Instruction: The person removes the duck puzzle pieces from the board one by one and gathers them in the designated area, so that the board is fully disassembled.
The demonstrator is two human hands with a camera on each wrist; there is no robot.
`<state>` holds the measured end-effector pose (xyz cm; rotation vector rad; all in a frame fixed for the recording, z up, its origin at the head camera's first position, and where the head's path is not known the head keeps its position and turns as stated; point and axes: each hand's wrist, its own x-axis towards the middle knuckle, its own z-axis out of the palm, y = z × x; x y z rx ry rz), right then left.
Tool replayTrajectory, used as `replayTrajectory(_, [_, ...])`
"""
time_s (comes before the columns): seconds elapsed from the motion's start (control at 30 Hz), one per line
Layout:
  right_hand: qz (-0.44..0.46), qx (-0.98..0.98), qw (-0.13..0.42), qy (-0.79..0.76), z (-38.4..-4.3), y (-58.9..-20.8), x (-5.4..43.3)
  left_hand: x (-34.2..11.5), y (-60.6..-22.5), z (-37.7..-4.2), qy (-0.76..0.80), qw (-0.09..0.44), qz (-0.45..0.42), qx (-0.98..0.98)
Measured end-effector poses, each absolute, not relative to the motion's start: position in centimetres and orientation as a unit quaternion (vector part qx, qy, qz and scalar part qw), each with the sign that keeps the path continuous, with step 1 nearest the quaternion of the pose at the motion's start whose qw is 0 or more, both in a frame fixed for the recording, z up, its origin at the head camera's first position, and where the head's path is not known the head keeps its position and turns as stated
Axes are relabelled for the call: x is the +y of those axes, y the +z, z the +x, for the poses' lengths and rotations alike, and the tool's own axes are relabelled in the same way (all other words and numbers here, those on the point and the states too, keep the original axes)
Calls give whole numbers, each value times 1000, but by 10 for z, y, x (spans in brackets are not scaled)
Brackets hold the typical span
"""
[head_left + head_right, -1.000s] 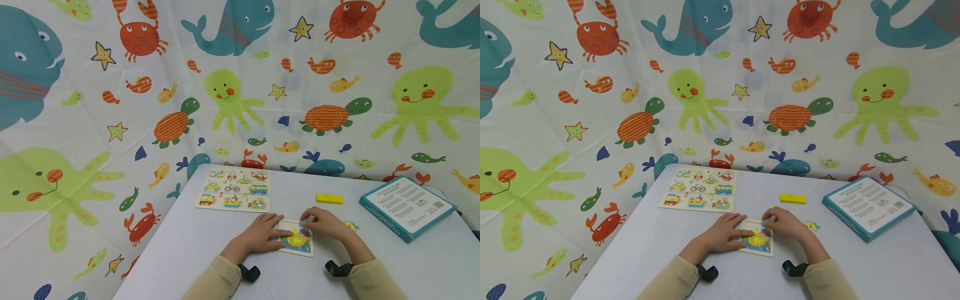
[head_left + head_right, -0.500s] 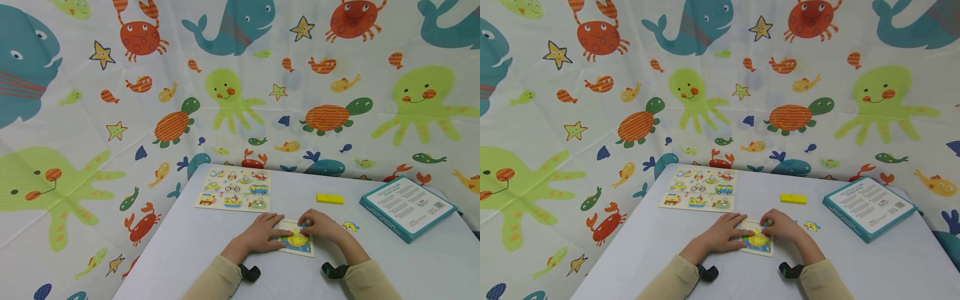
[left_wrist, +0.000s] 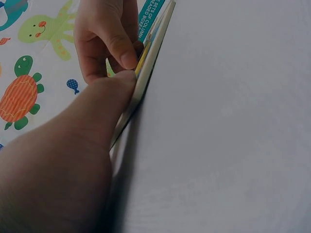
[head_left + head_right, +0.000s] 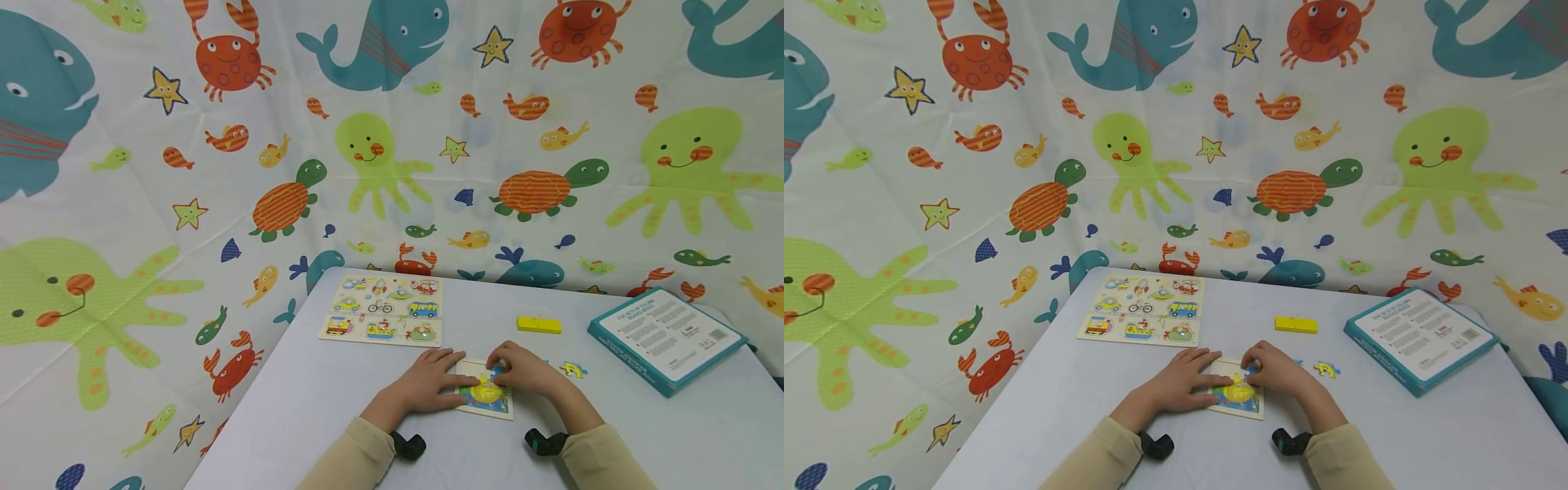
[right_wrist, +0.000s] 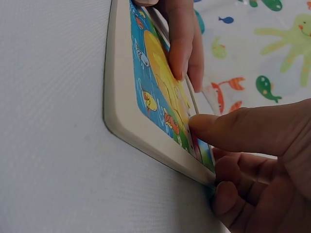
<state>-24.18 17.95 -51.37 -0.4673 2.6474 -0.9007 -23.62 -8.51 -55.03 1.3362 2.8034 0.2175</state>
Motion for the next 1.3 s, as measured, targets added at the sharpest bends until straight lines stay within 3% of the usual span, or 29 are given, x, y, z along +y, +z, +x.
replayTrajectory(0.57, [-168, 913, 177, -327, -237, -509, 178, -85, -552, -237, 69, 18, 428, 901])
replayTrajectory(1.3, [-199, 914, 157, -317, -240, -512, 184, -85, -551, -237, 70, 25, 426, 902])
